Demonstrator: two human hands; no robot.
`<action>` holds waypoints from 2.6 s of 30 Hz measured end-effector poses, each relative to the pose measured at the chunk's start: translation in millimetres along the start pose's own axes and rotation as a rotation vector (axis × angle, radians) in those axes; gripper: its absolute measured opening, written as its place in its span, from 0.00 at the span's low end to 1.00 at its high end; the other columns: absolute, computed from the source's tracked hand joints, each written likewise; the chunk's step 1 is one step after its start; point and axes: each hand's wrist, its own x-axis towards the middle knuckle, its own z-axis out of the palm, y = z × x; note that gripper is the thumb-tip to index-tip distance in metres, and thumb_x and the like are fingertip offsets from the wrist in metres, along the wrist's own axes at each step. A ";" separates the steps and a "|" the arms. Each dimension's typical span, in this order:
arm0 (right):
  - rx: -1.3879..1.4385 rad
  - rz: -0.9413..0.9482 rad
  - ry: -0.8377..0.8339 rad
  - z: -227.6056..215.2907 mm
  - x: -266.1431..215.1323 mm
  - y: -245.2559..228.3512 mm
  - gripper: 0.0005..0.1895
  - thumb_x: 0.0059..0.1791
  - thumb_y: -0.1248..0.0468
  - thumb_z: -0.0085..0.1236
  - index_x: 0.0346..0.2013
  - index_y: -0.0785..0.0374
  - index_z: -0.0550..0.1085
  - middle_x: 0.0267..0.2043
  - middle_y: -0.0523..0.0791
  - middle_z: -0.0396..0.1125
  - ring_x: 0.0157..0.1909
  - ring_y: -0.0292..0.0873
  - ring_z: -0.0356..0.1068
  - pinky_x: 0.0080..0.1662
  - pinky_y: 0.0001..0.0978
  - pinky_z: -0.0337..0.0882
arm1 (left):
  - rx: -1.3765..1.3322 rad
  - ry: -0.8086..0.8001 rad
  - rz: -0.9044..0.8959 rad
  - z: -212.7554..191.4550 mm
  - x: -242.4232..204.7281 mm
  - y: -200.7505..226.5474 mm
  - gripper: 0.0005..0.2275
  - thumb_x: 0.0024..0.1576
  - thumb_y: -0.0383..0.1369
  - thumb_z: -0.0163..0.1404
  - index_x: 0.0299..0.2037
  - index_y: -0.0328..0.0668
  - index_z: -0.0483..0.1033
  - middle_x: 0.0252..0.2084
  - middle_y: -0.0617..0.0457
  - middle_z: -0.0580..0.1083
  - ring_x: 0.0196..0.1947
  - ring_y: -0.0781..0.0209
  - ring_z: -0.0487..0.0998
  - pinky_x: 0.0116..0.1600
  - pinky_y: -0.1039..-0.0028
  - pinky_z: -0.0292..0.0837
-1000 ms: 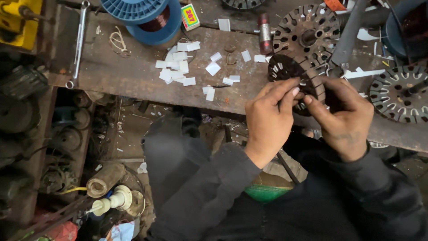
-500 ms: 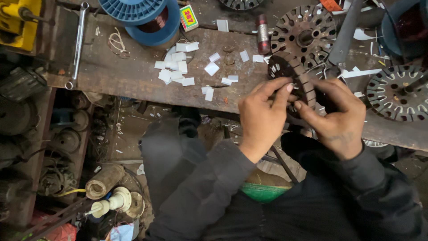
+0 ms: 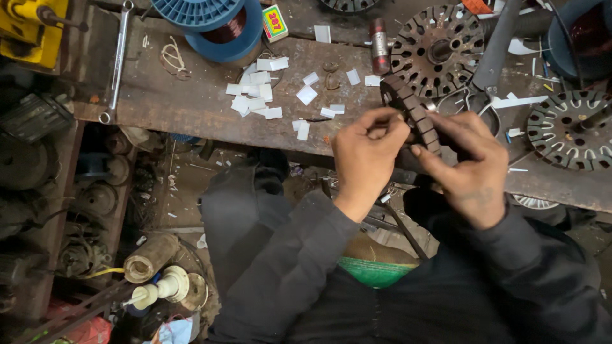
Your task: The person inserts small white rectangular insulating pieces into the slots of a motor stator core. They pick up the pieces from a pile on the workbench and carefully place them into the slots one by one, rotating the stator as needed.
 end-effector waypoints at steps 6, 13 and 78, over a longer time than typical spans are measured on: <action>0.070 0.004 0.093 14.5 -3.3 -2.3 0.26 0.50 0.65 0.71 0.59 0.72 0.74 0.48 0.49 0.69 0.50 0.41 0.72 0.55 0.30 0.73 | -0.265 -0.193 -0.098 -12.8 7.2 -4.5 0.09 0.61 0.28 0.56 0.47 0.28 0.80 0.37 0.51 0.81 0.36 0.71 0.83 0.41 0.81 0.79; -0.127 -0.236 0.157 39.2 4.9 -15.7 0.29 0.45 0.61 0.77 0.54 0.72 0.72 0.50 0.52 0.68 0.51 0.50 0.72 0.52 0.38 0.74 | -0.234 -0.148 -0.098 -38.9 10.5 -5.5 0.11 0.60 0.26 0.57 0.48 0.23 0.81 0.39 0.51 0.81 0.36 0.69 0.79 0.42 0.79 0.75; 0.660 0.332 -0.183 4.1 13.4 -33.9 0.18 0.51 0.69 0.61 0.56 0.68 0.73 0.49 0.47 0.74 0.45 0.35 0.74 0.47 0.26 0.75 | 0.586 -0.405 0.884 -78.5 12.6 89.1 0.09 0.56 0.19 0.61 0.43 0.39 0.78 0.51 0.51 0.77 0.48 0.57 0.82 0.51 0.72 0.80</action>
